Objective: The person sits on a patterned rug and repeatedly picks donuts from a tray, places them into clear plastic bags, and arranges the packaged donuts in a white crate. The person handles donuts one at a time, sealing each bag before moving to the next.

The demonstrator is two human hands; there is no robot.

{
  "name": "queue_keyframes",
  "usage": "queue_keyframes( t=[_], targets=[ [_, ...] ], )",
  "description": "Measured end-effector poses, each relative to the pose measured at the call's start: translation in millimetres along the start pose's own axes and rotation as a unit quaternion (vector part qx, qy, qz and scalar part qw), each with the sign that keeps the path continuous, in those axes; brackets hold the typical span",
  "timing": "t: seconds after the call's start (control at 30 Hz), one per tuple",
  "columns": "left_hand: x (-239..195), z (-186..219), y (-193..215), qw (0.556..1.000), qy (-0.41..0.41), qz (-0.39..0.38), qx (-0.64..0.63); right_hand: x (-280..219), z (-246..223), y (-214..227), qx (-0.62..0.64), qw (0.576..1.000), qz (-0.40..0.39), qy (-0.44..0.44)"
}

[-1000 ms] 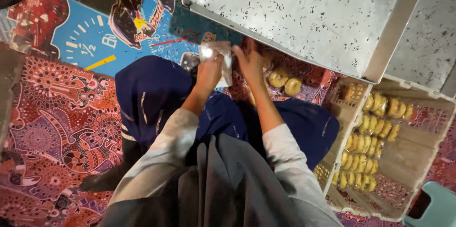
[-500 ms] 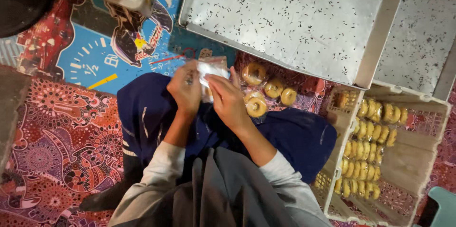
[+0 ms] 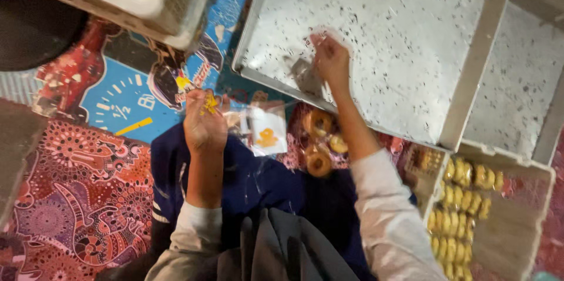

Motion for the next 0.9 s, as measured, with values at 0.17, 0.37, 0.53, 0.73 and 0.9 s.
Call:
queue_keyframes(
  t=[0.17, 0.37, 0.53, 0.73, 0.9],
  targets=[
    [9.3, 20.4, 3.7, 0.992, 0.068, 0.09, -0.063, 174.3, -16.2, 36.7, -0.291, 0.892, 0.153, 0.311],
    [33.9, 22.8, 8.2, 0.971, 0.07, 0.162, -0.161, 171.5, -23.2, 6.4, -0.225, 0.96, 0.164, -0.007],
    [43.7, 9.6, 17.5, 0.959, 0.098, 0.167, -0.209, 144.9, -19.2, -20.6, -0.26, 0.952, 0.102, 0.127],
    [23.2, 11.3, 28.1, 0.973, 0.095, 0.13, -0.165, 177.7, -22.9, -26.3, -0.293, 0.936, 0.142, 0.134],
    [42.7, 23.1, 43.4, 0.988, 0.041, 0.122, -0.086, 222.2, -63.2, -63.5, -0.316, 0.921, 0.213, 0.082]
  ],
)
Point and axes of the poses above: each hand's wrist, its own x-axis towards the middle knuckle, its own y-axis out of the back of the hand, z = x × y, the point moved 3 cm from there along x, towards the middle knuckle, and after that the axes turned 9 degrees about x, right-handed, at the moved point
